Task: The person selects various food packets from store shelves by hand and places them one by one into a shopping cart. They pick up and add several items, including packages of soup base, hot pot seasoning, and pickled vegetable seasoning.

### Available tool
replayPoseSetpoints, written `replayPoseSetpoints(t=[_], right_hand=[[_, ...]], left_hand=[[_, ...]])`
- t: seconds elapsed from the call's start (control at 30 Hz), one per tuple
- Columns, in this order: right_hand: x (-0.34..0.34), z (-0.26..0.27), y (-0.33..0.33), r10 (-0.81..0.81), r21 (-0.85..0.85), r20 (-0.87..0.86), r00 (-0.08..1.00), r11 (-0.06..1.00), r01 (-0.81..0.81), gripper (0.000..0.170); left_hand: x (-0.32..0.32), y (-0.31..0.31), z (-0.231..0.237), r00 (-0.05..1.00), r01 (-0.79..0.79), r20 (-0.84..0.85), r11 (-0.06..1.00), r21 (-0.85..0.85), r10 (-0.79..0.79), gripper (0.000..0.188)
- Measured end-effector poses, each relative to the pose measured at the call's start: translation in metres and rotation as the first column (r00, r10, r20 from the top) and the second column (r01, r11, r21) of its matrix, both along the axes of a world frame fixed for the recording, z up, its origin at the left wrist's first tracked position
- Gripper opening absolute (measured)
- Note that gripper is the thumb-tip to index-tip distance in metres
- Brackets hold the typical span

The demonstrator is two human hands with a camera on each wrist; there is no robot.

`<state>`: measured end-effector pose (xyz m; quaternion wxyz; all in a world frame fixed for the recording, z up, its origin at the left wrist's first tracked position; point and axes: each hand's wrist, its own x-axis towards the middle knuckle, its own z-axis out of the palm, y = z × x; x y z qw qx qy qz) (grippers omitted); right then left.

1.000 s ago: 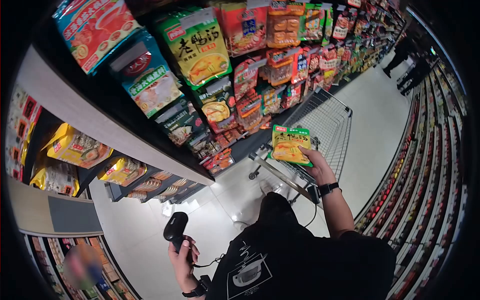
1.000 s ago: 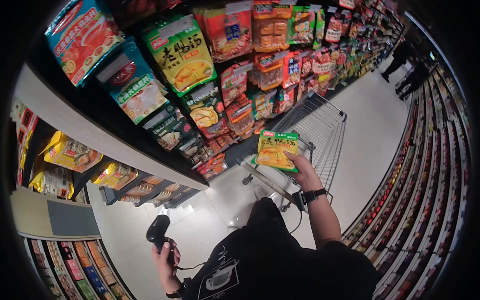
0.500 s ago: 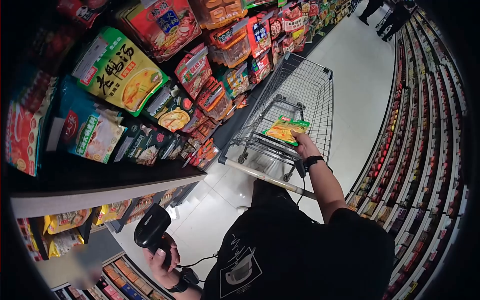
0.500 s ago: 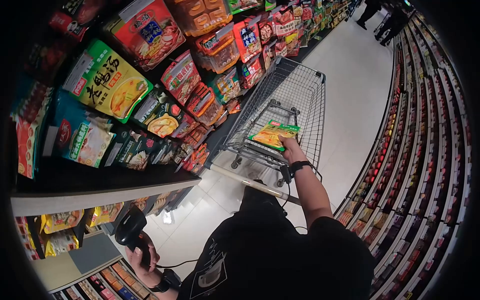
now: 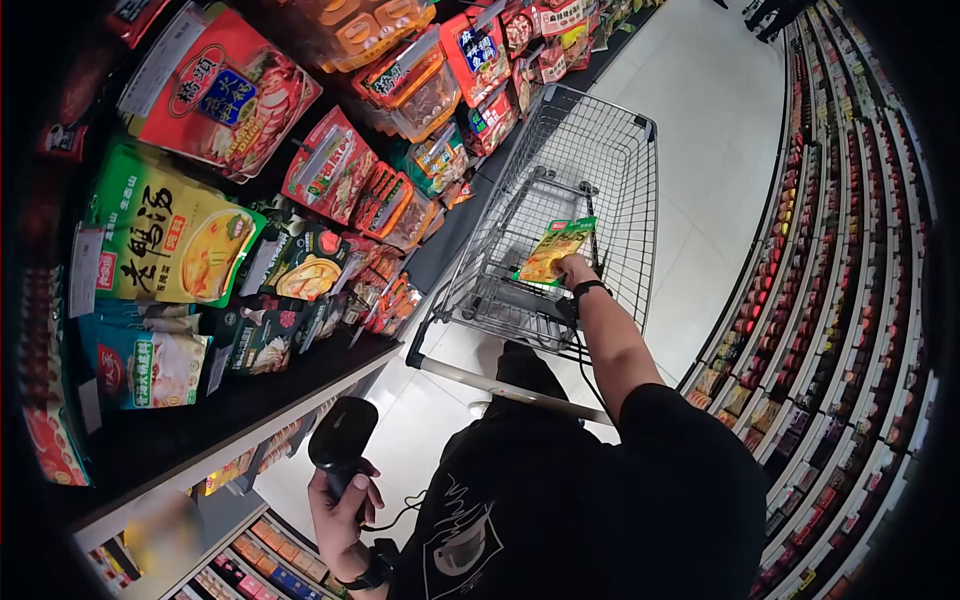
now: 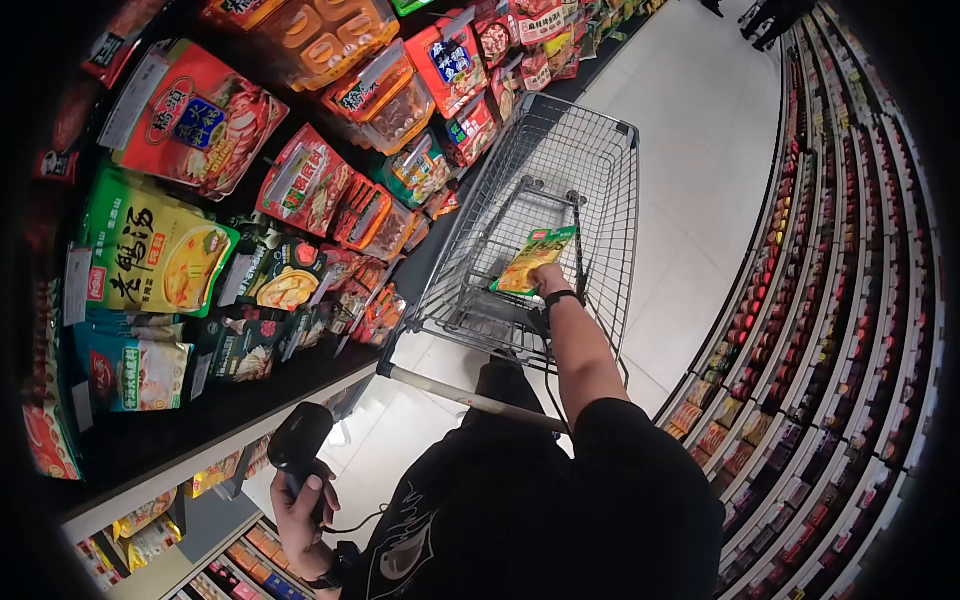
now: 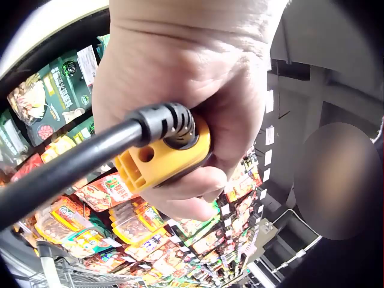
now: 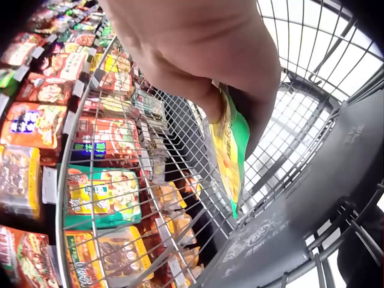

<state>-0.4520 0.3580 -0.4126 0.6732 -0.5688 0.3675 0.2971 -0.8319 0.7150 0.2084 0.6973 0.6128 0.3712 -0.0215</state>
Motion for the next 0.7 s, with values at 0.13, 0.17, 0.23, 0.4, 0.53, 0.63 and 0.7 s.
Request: replayPoseSetpoints(t=[0.13, 0.17, 0.23, 0.4, 0.53, 0.63, 0.7], right_hand=[[0.002, 0.045, 0.023, -0.092, -0.062, 0.003, 0.996, 0.994, 0.092, 0.04], [0.004, 0.036, 0.025, -0.151, -0.046, 0.012, 0.988, 0.987, 0.151, 0.041], [0.009, 0.033, 0.024, 0.09, -0.209, 0.03, 0.995, 0.975, -0.082, 0.038], [0.024, 0.014, 0.024, 0.197, -0.146, -0.087, 0.976, 0.967, -0.208, 0.02], [0.015, -0.043, -0.008, 0.656, -0.308, 0.108, 0.747, 0.736, -0.603, 0.021], [0.009, -0.052, -0.009, 0.559, -0.227, -0.098, 0.824, 0.793, -0.565, 0.04], [0.004, 0.016, 0.014, 0.417, -0.211, -0.214, 0.883, 0.863, -0.459, 0.049]], left_hand=[[0.004, -0.005, 0.003, 0.991, -0.073, -0.112, 0.997, 0.027, 0.075, 0.043], [0.004, -0.007, 0.004, 0.987, -0.093, -0.13, 0.995, 0.034, 0.097, 0.043], [0.003, -0.008, 0.005, 0.976, -0.137, -0.164, 0.989, 0.055, 0.144, 0.042], [-0.01, -0.012, 0.003, 0.965, -0.215, -0.14, 0.975, 0.064, 0.222, 0.042], [-0.017, -0.016, 0.001, 0.961, -0.225, -0.149, 0.971, 0.077, 0.234, 0.04], [-0.023, -0.018, 0.001, 0.966, -0.217, -0.122, 0.97, 0.107, 0.229, 0.036], [-0.033, -0.018, -0.002, 0.971, -0.222, -0.07, 0.97, 0.096, 0.229, 0.037]])
